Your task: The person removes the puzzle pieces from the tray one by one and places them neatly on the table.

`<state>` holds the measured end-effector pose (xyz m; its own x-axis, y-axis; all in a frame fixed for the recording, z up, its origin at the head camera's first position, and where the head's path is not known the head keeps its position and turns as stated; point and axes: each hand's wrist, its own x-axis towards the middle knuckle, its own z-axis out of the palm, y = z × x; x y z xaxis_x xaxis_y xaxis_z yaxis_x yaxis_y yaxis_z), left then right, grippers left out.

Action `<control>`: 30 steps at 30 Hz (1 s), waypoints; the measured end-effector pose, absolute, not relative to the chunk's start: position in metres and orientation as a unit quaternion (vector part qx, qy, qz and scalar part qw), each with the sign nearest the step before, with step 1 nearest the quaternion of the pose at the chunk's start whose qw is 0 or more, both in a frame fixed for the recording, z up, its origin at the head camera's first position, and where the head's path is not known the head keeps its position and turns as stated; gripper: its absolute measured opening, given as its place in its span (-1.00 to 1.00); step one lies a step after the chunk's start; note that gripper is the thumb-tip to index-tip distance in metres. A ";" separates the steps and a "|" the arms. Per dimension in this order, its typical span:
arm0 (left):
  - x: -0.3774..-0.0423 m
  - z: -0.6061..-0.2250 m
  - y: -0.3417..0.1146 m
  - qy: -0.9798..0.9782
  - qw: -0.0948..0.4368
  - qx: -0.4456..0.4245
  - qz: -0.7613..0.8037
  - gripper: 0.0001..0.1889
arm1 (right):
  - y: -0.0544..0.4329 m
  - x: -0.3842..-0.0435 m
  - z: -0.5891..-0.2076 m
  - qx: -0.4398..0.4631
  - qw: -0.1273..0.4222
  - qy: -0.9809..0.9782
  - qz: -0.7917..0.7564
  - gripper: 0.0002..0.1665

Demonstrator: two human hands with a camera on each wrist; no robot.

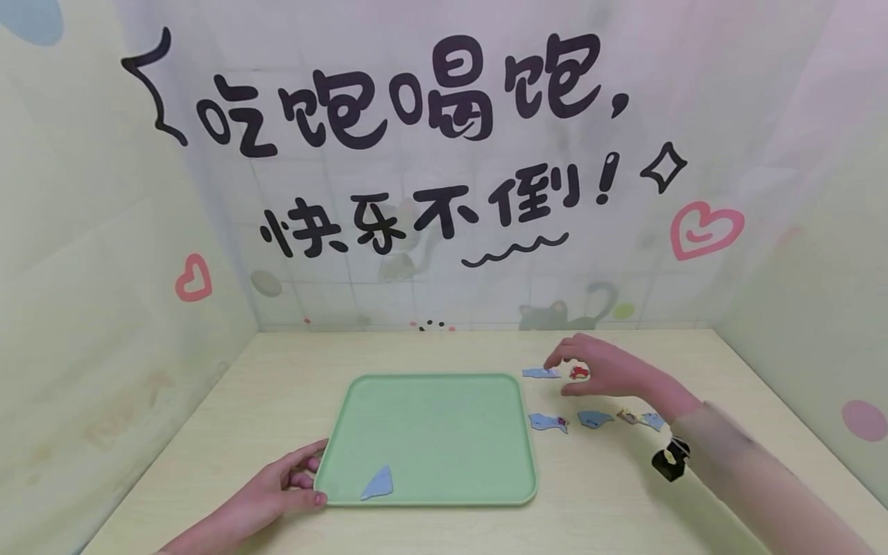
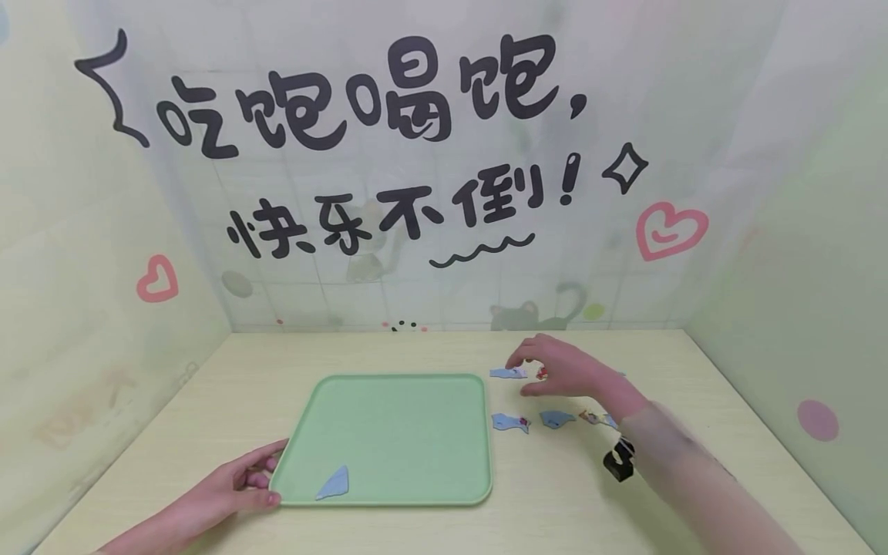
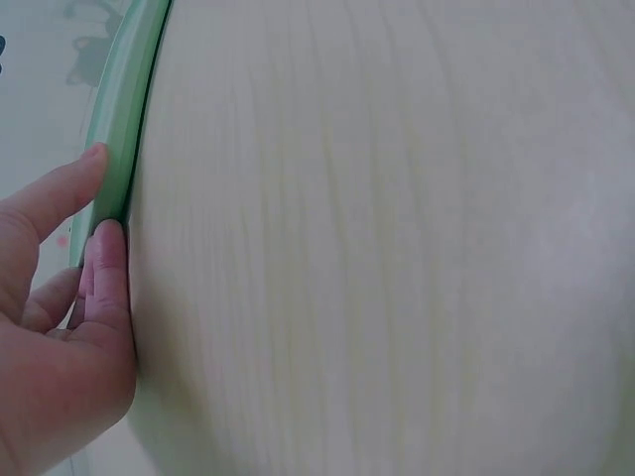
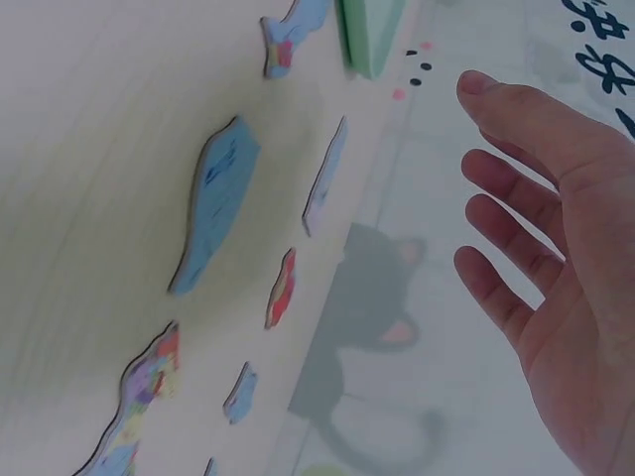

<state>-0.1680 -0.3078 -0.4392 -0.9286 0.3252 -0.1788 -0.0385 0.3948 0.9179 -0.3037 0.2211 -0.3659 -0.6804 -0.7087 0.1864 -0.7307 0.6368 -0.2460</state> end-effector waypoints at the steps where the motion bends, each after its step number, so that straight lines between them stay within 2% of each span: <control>1: -0.168 -0.439 -0.308 0.817 0.168 0.087 0.545 -0.05 | 0.216 -0.305 -0.364 0.403 0.035 -0.901 0.153 -0.56; 17: -0.168 -0.437 -0.306 0.818 0.164 0.085 0.544 -0.06 | 0.126 -0.312 -0.339 0.487 0.036 -0.861 0.141 -0.51; 30: -0.168 -0.437 -0.307 0.814 0.165 0.088 0.550 -0.04 | 0.064 -0.302 -0.349 0.536 0.003 -0.838 0.105 -0.49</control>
